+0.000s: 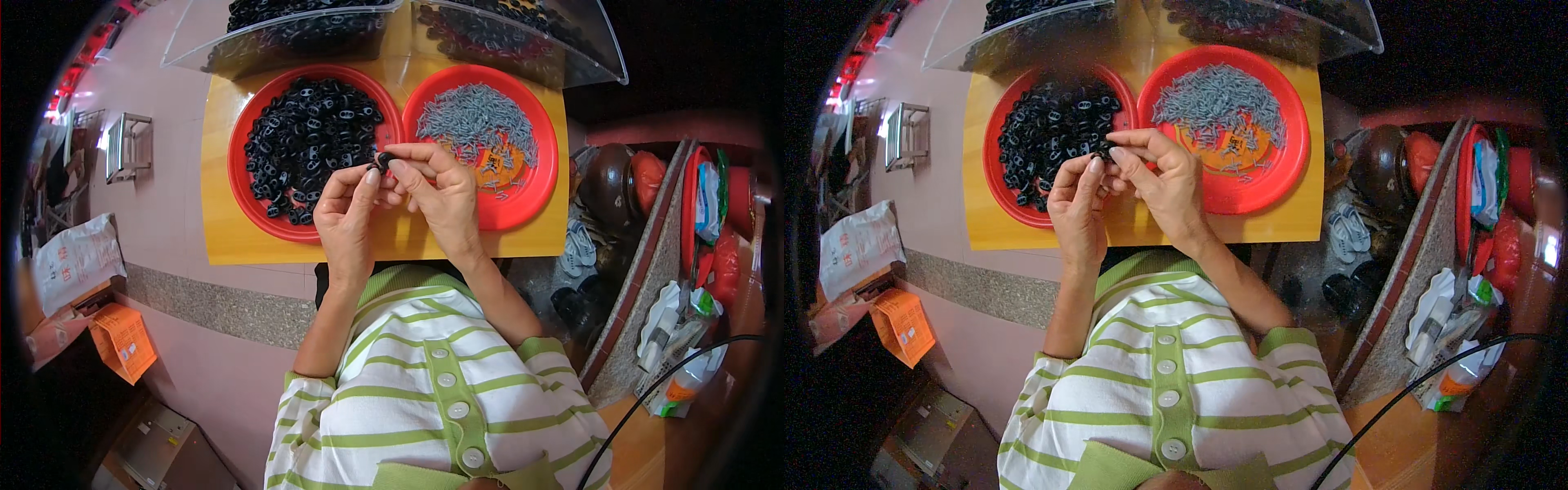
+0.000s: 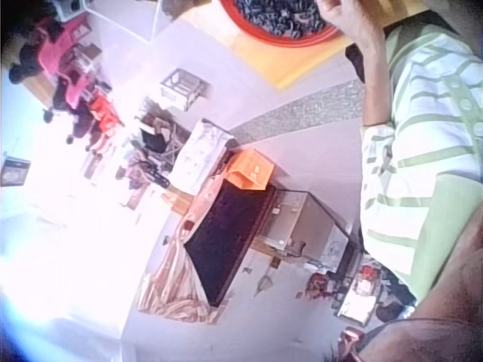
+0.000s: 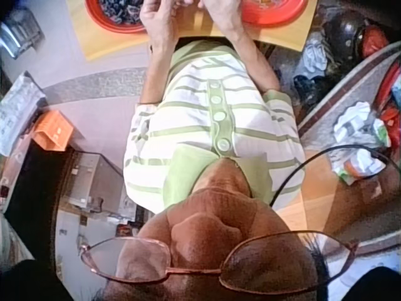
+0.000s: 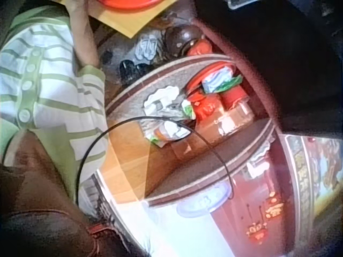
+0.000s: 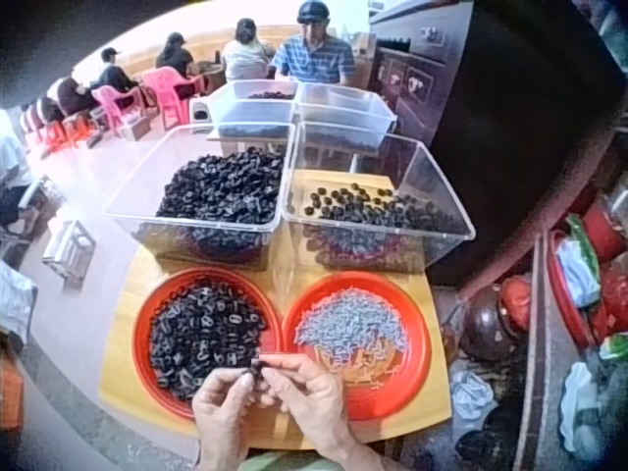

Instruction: The person repeatedly picks a black plastic keyring from a red bowl and a metal nail from a second red bowl, then inserts the nail into the keyring by hand. The assembled units are placed back into the keyring bowl. The process continues in a repetitive loop throughout the clip.

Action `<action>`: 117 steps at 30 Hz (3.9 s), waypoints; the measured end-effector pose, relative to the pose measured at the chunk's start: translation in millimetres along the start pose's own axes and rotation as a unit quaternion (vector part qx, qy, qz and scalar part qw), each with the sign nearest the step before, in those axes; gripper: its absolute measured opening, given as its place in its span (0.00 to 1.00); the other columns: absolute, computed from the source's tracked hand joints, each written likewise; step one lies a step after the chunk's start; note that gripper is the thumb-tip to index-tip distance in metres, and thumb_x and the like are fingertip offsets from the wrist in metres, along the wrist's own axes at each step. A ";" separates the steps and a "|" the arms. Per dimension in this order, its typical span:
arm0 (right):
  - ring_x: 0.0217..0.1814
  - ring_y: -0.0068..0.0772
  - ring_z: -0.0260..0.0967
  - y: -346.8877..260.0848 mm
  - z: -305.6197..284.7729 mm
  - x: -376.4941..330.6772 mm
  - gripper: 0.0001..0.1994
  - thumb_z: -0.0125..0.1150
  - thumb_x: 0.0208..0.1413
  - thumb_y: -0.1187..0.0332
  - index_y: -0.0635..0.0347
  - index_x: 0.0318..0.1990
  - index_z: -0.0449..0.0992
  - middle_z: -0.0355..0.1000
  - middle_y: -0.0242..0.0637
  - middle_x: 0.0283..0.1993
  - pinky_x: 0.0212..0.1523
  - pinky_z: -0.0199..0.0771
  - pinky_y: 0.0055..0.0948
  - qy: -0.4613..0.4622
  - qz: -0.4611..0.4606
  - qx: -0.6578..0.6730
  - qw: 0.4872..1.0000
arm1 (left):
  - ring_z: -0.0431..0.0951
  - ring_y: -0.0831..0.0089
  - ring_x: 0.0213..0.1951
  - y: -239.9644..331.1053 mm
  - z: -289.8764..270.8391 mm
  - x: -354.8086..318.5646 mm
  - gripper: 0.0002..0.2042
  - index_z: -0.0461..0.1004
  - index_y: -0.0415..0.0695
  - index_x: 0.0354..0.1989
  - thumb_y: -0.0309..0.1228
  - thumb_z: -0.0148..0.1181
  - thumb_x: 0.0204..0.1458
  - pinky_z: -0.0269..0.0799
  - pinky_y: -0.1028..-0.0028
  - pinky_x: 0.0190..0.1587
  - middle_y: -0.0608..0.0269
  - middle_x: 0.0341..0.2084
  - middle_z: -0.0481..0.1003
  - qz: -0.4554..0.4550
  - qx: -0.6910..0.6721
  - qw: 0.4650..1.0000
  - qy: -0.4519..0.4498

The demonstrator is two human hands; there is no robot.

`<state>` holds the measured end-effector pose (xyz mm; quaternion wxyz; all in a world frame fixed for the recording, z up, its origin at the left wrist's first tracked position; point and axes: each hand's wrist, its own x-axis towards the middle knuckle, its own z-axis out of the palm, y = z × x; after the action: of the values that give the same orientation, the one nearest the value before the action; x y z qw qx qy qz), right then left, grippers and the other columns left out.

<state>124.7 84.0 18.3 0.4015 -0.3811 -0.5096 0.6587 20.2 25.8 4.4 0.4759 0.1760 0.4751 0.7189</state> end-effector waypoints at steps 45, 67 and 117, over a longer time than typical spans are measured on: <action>0.32 0.24 0.69 -10.2 4.1 3.9 0.15 0.67 0.42 0.77 0.63 0.40 0.76 0.67 0.34 0.35 0.30 0.71 0.21 -0.034 -0.189 -0.210 0.959 | 0.76 0.72 0.41 0.0 -17.6 4.4 0.09 0.70 0.40 0.43 0.31 0.49 0.59 0.72 0.73 0.47 0.60 0.40 0.74 -0.064 -0.155 0.985 -0.050; 0.34 0.13 0.64 -8.0 -8.3 2.4 0.11 0.66 0.47 0.76 0.65 0.40 0.76 0.68 0.27 0.33 0.33 0.66 0.15 -0.149 -0.058 -0.071 0.985 | 0.69 0.77 0.42 -6.6 -27.8 -2.0 0.09 0.72 0.37 0.42 0.19 0.57 0.51 0.64 0.79 0.48 0.62 0.39 0.70 0.115 -0.015 0.989 -0.087; 0.34 0.39 0.70 -14.5 -93.1 8.6 0.05 0.62 0.48 0.71 0.60 0.31 0.75 0.71 0.38 0.32 0.34 0.69 0.34 -0.052 -0.080 -0.487 0.868 | 0.70 0.70 0.23 21.7 -24.4 38.7 0.06 0.73 0.36 0.33 0.19 0.60 0.45 0.66 0.73 0.28 0.58 0.26 0.69 0.191 0.564 0.803 -0.019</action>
<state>208.3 128.2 14.0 0.1887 -0.4513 -0.8146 0.3118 -27.0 44.1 3.2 0.1547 0.5141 0.7443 0.3971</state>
